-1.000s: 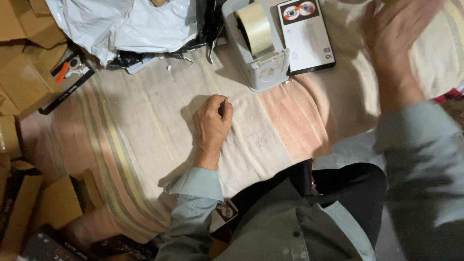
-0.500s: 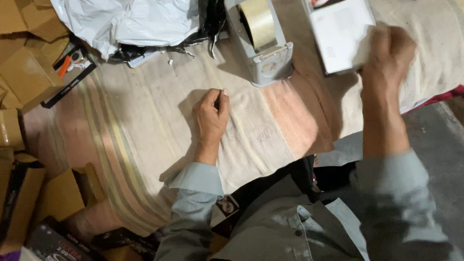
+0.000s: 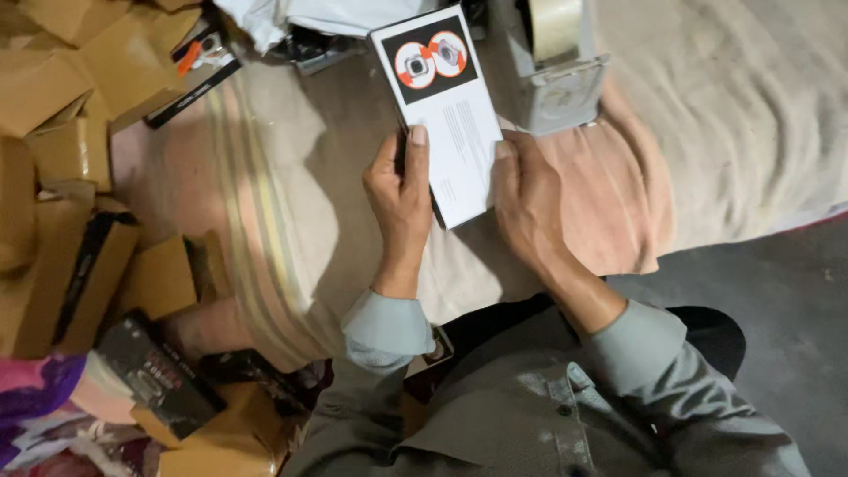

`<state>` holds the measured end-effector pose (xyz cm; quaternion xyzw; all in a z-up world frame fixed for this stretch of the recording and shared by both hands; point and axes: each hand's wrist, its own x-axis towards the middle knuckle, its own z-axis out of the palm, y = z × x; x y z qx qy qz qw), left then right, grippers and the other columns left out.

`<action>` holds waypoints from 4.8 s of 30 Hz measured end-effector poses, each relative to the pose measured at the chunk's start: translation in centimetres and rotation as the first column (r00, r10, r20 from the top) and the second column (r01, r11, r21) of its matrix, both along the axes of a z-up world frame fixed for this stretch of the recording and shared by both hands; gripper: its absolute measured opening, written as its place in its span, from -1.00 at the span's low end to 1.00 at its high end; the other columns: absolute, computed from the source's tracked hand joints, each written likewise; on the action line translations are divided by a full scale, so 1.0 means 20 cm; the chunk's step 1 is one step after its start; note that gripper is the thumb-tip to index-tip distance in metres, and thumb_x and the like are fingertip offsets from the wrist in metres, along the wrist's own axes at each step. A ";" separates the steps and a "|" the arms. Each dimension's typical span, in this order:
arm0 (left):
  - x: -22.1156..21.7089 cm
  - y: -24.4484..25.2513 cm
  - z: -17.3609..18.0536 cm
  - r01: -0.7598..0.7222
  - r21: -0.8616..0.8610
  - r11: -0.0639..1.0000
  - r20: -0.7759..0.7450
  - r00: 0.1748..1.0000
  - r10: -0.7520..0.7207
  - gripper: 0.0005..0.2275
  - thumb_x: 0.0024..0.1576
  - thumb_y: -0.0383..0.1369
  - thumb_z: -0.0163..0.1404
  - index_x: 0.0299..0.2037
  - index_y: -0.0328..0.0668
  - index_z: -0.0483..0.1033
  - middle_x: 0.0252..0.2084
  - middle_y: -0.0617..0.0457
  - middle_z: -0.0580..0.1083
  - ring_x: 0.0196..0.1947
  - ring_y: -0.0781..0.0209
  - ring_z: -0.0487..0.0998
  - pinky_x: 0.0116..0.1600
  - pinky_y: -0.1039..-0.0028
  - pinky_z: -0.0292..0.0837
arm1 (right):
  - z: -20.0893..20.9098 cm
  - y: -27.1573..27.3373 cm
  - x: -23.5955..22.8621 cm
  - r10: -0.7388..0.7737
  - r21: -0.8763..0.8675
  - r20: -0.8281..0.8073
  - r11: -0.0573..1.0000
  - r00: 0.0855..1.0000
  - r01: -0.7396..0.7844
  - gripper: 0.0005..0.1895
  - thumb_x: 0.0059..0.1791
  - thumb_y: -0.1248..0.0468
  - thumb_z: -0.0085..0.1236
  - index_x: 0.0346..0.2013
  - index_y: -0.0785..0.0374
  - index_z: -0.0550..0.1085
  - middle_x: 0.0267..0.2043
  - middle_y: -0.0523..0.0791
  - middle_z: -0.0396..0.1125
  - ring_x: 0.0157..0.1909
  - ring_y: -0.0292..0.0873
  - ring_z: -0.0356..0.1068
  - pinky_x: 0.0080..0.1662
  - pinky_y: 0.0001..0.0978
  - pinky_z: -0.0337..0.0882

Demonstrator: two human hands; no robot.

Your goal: The person unpacks a smartwatch box, removes the watch, strap, and charger, then repacks them into a cardboard shipping box and seals it with tape. The process is repeated for a second unit.

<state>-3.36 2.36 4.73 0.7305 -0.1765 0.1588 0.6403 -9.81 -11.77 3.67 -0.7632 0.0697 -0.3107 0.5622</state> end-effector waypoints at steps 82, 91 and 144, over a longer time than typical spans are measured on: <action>0.62 0.04 -0.28 0.324 -0.810 0.488 -0.270 0.533 -0.802 -0.48 0.18 -0.35 0.11 0.30 -0.50 0.31 0.14 -0.18 0.48 0.17 -0.06 0.51 0.37 0.18 0.39 | 0.03 -0.09 0.07 0.504 0.681 -0.401 0.723 0.765 -0.119 -0.16 0.19 -0.28 -0.41 -0.41 0.44 0.46 -0.56 0.01 0.34 -0.51 -0.04 0.37 -0.46 -0.24 0.40; 0.62 0.33 -0.29 0.119 -0.861 0.494 -0.297 0.671 -0.680 -0.54 0.07 -0.39 -0.01 0.19 -0.47 0.40 0.01 -0.26 0.53 -0.01 -0.13 0.61 0.16 0.13 0.54 | -0.18 -0.09 0.50 -0.071 -0.645 -0.011 0.763 0.997 0.047 -0.59 0.03 0.09 0.36 -0.13 0.45 0.54 -0.21 0.14 0.43 -0.21 0.21 0.46 -0.23 -0.02 0.46; 0.54 0.15 -0.44 0.200 -0.852 0.485 -0.340 0.493 -0.801 -0.63 0.25 -0.26 0.07 0.16 -0.37 0.48 0.03 -0.13 0.56 0.02 0.09 0.59 0.16 0.32 0.49 | 0.12 -0.09 0.17 0.387 0.789 0.334 0.384 0.859 -0.480 -0.36 0.05 0.66 -0.31 0.45 0.40 0.03 0.37 0.07 0.22 0.39 -0.03 0.32 0.44 -0.10 0.27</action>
